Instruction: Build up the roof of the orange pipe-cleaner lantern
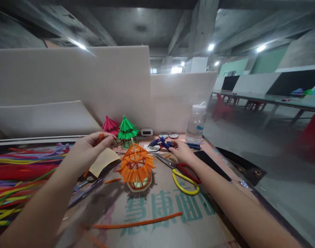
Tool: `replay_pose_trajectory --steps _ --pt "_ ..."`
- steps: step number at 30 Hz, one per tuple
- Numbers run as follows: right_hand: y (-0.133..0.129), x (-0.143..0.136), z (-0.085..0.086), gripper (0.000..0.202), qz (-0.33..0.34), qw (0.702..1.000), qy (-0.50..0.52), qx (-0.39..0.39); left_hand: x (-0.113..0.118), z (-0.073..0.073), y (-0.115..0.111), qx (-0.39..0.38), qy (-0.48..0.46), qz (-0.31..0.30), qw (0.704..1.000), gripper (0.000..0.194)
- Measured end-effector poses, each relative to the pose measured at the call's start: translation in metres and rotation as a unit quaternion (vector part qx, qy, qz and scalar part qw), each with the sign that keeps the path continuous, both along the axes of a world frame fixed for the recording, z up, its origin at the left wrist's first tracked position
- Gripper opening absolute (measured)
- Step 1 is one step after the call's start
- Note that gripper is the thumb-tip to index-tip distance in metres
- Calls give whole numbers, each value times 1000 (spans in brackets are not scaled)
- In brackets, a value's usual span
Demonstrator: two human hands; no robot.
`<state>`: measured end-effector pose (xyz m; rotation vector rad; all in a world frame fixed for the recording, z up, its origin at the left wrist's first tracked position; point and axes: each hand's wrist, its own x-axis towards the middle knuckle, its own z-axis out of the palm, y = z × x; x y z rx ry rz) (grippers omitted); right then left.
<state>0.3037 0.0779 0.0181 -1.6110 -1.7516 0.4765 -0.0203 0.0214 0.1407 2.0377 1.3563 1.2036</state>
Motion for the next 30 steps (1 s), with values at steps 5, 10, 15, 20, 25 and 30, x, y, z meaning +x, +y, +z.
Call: replay_pose_trajectory --steps 5,10,15,20,25,30 --pt "35 -2 -13 42 -5 1000 -8 -9 -3 -12 14 -22 99 2 995 45" --pt "55 -21 -23 30 7 997 13 -76 5 -14 11 -87 191 -37 977 49" --pt "52 -30 -25 31 -15 994 44 -104 10 -12 2 -86 256 -94 958 72" --pt "31 -17 -10 19 -28 992 111 -61 6 -24 9 -110 227 -131 959 79" --pt "0 -16 11 25 6 976 218 11 10 -32 13 -128 215 -138 958 68" --pt "-44 -33 35 30 38 960 260 92 12 -35 13 -146 197 -143 959 66"
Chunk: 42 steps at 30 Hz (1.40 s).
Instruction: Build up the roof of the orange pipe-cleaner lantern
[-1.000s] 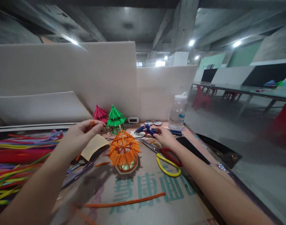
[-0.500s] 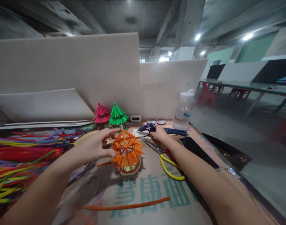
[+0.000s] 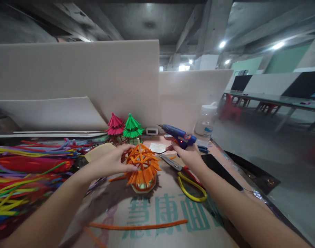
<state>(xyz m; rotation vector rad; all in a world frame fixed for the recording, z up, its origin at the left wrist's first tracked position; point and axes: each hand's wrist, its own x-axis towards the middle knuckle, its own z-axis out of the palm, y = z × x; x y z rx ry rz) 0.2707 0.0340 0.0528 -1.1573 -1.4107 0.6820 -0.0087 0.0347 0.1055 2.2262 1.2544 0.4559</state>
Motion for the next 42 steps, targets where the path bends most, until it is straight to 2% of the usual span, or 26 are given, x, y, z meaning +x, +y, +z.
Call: replay_pose_trajectory --steps 4,9,13,21,32,42 --pt "-33 -12 13 22 17 995 -66 73 1 0 -1 15 16 10 1000 61" --pt "-51 -18 10 23 67 981 -130 128 4 -1 -3 38 6 -7 999 47" --pt "-51 -16 0 24 103 975 -159 115 7 -2 -5 54 -8 -27 998 49" --pt "-47 -13 -19 23 69 982 -147 98 11 -2 -6 48 -30 -31 998 44" --pt "-48 -17 -18 24 29 982 -142 117 13 -3 -9 65 -5 -17 998 44" --pt "-51 -20 -10 28 36 979 -168 114 14 -1 -10 78 0 -16 997 44"
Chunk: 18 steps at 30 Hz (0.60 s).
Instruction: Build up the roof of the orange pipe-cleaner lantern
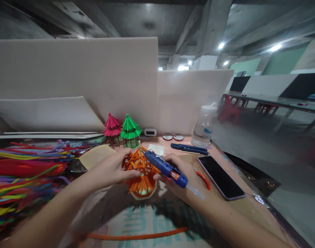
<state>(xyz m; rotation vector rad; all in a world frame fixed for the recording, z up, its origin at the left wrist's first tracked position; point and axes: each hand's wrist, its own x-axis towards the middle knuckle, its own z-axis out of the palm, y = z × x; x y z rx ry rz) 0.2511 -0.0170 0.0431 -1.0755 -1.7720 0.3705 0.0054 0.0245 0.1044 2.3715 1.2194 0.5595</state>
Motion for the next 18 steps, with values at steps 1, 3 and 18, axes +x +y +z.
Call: replay_pose_trajectory --steps 1,3,18 --pt "0 0 1 27 -1 1000 -3 5 0 0 0 -3 0 0 1000 45" --pt "0 -1 2 26 -2 1000 -7 16 0 0 0 -6 2 -2 1000 46" --pt "-1 -3 3 32 6 1000 15 -3 -1 -1 1 -1 5 -7 1000 48"
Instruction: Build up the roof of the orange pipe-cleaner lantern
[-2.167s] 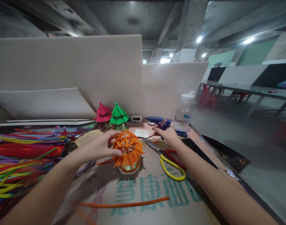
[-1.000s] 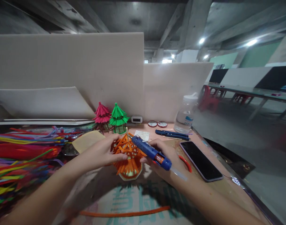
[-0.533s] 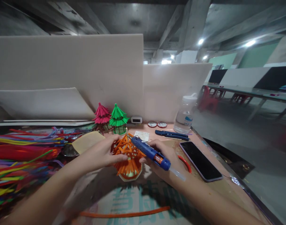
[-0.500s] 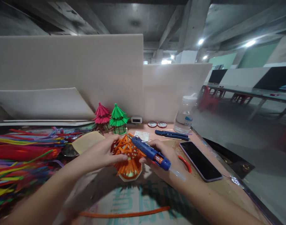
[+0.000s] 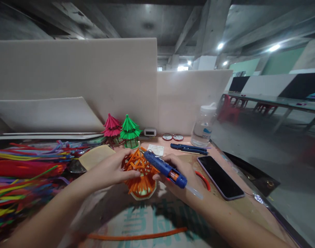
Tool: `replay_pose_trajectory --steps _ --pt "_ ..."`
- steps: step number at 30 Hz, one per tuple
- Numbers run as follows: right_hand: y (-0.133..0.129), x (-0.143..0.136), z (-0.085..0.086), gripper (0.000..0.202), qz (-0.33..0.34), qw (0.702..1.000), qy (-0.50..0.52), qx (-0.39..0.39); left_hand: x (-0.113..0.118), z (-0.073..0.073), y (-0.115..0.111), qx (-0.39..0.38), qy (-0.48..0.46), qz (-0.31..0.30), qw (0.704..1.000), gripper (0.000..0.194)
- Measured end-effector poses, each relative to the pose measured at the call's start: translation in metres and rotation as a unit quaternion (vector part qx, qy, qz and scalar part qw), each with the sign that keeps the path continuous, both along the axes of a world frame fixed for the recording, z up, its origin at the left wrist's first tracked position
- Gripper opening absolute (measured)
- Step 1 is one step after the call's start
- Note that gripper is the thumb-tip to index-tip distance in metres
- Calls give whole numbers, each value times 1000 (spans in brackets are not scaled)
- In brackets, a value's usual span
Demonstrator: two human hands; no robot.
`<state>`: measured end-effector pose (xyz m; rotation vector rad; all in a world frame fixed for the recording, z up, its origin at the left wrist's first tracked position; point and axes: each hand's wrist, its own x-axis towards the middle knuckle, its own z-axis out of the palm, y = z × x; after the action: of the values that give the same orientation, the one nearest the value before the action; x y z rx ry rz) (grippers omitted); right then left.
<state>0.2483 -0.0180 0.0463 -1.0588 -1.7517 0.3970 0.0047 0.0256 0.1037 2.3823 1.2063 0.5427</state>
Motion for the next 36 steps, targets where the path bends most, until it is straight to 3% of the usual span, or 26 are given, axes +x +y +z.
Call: replay_pose_trajectory --steps 21,27,31,36 --pt "0 -1 4 29 -1 1000 -14 14 -1 -1 0 3 16 8 1000 47" --pt "1 2 -2 30 0 1000 -6 16 -2 -3 3 4 10 -3 1000 45" --pt "1 4 -6 30 38 999 25 4 -4 -3 4 -1 7 -4 1000 39" --pt "-4 7 10 32 75 996 6 -36 -10 -3 9 -6 17 31 999 42"
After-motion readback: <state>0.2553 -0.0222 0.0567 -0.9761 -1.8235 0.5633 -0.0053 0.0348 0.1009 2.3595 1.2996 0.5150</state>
